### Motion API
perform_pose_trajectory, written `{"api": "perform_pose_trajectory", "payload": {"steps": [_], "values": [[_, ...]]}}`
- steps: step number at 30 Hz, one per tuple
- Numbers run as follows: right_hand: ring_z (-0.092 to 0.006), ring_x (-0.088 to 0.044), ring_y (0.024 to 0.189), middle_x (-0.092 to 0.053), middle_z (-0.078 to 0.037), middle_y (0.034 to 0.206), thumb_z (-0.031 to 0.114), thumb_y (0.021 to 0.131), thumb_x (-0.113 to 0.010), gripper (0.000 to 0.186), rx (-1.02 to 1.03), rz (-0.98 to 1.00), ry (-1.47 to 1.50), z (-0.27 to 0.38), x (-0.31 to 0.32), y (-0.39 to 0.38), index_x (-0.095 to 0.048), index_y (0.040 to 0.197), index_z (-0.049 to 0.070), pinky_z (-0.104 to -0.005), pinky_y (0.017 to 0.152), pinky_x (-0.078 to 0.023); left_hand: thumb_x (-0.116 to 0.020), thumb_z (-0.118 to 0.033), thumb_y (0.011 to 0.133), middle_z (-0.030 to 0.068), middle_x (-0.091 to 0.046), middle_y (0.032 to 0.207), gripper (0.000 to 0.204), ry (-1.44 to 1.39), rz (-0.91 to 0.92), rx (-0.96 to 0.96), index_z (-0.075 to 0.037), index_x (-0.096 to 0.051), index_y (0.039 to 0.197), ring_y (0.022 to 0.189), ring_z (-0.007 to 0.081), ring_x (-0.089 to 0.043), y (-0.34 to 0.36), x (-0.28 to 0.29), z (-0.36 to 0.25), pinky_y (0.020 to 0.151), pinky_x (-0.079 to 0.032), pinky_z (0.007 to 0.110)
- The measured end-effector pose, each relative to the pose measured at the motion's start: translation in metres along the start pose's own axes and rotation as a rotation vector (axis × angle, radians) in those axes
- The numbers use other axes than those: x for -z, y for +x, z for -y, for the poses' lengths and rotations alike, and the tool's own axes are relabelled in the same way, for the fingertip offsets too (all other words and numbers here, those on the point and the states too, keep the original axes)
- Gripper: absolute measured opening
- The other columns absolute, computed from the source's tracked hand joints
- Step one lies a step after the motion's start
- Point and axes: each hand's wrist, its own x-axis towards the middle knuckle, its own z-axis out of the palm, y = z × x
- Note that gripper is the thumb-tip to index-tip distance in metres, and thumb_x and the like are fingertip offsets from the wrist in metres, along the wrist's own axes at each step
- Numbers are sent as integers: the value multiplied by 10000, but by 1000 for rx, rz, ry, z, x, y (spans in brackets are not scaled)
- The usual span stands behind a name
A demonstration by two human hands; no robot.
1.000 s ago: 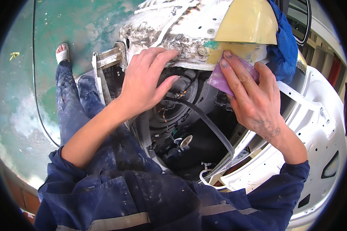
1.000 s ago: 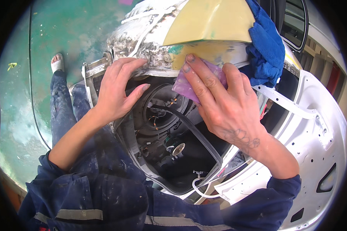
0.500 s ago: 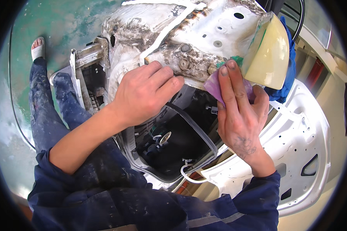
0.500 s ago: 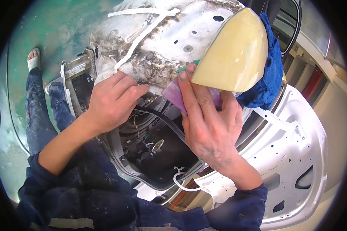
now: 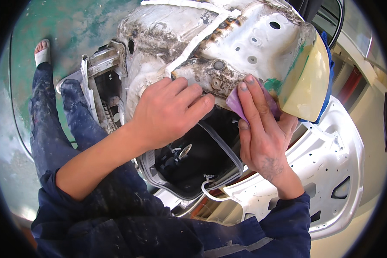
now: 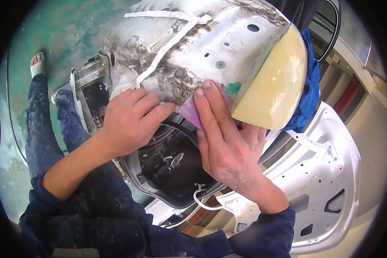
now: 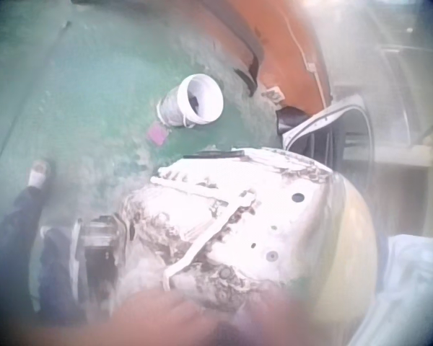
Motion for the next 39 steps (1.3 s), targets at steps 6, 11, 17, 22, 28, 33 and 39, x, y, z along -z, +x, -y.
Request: {"api": "perform_pose_trajectory", "payload": {"steps": [6, 11, 17, 22, 28, 33, 39], "values": [[-320, -563, 1343, -599, -220, 1522, 118, 940, -580, 543, -40, 74, 162, -12, 3, -42, -607, 1454, -55, -425, 1104, -319, -805, -15, 780, 50, -634, 825, 328, -353, -40, 266, -78, -724, 1092, 665, 230, -614, 9, 19, -3, 591, -481, 329], [-369, -493, 1264, -615, -220, 1498, 282, 1046, -470, 535, -151, -329, 404, -32, -38, -77, -631, 1425, -60, -447, 1105, -320, -829, -3, 799, 72, -639, 863, 351, -470, -96, 255, -70, -707, 1121, 675, 195, -609, 48, -2, -22, 588, -468, 293], [-336, -458, 1309, -552, -244, 1549, 414, 1099, -386, 664, -482, -570, 813, -3, -60, -88, -536, 1491, -101, -454, 1146, -311, -809, 17, 797, 58, -636, 919, 305, -577, -11, 277, -55, -684, 1066, 723, 167, -593, 63, -11, -17, 601, -455, 281], [-327, -454, 1350, -495, -265, 1591, 468, 1108, -383, 702, -597, -599, 943, 18, -71, -97, -495, 1490, -112, -431, 1161, -313, -780, 28, 766, 54, -617, 890, 302, -579, 88, 214, -51, -668, 1035, 713, 162, -586, 79, -7, -13, 601, -447, 282], [-259, -472, 1323, -398, -271, 1652, 622, 1061, -445, 790, -744, -622, 1119, 35, -75, -100, -487, 1411, -86, -347, 1096, -319, -812, 16, 718, 48, -659, 820, 302, -261, 18, 148, -47, -672, 978, 649, 159, -636, 73, -5, -26, 562, -508, 279], [-232, -491, 1241, -441, -245, 1619, 602, 1060, -444, 794, -796, -621, 1210, 54, -72, -100, -498, 1435, -96, -344, 1067, -338, -838, 1, 719, 54, -692, 780, 260, -87, -164, 86, -39, -697, 933, 616, 170, -679, 67, -18, -36, 557, -546, 291], [-239, -511, 1201, -499, -237, 1539, 470, 1094, -392, 714, -774, -642, 1281, 78, -79, -117, -492, 1429, -152, -355, 1053, -350, -827, -72, 845, 60, -710, 735, 168, -191, -81, 339, 24, -721, 934, 651, 131, -694, 89, -12, -32, 603, -548, 268]]}}
